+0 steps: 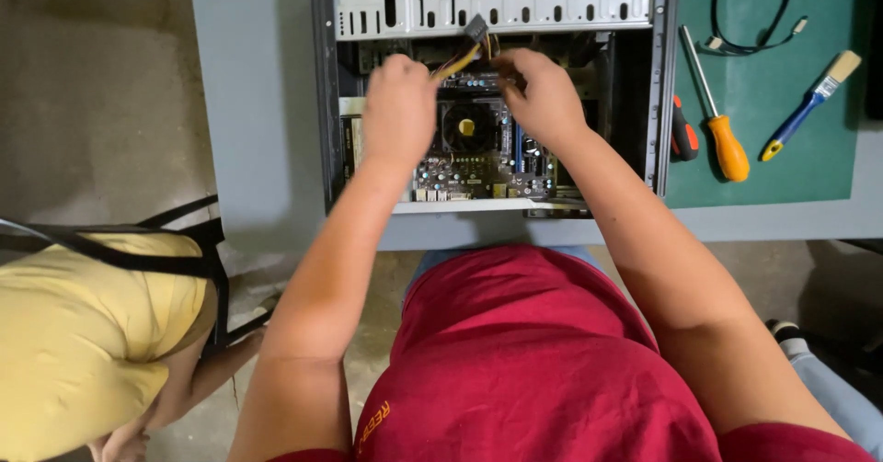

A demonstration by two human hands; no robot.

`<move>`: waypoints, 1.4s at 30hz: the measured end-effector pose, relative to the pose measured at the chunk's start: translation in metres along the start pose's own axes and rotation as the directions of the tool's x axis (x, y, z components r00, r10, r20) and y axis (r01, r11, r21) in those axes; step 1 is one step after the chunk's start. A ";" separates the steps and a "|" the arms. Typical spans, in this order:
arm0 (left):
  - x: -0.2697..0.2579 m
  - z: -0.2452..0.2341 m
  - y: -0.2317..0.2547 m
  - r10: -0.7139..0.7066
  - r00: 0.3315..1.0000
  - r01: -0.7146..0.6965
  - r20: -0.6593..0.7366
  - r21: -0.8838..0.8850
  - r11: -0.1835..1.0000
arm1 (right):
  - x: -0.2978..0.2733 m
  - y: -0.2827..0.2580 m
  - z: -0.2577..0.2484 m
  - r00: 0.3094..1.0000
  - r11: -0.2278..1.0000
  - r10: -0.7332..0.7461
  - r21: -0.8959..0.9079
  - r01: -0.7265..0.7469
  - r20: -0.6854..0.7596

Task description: The person works inside an open desktop computer case, using their hands to organize and connect various internal cables to the motherboard. They handle power and data cables, routing them around the CPU fan and other components.

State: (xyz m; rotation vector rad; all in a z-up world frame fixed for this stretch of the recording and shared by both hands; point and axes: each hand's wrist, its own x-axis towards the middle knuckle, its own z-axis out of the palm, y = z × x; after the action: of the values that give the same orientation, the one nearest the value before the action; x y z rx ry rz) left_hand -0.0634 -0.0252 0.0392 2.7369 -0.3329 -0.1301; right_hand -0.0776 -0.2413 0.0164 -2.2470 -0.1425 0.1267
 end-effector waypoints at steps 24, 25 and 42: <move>0.034 -0.030 -0.069 -0.056 0.965 -0.040 -0.257 -0.351 0.935 | 0.009 0.043 -0.006 0.918 0.971 -0.219 0.020 0.239 -0.330; 0.032 -0.031 -0.070 -0.052 0.965 -0.043 -0.258 -0.351 0.936 | 0.009 0.048 -0.006 0.917 0.971 -0.219 0.019 0.239 -0.333; 0.037 -0.029 -0.031 -0.018 0.996 -0.036 -0.084 -0.591 0.806 | 0.001 0.024 -0.032 0.768 0.753 0.607 0.163 -0.638 0.206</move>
State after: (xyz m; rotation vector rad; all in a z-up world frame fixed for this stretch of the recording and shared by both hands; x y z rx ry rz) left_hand -0.0172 0.0045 0.0524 2.1060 -0.2293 -0.0928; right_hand -0.0707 -0.2808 0.0172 -1.9700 0.5425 0.6339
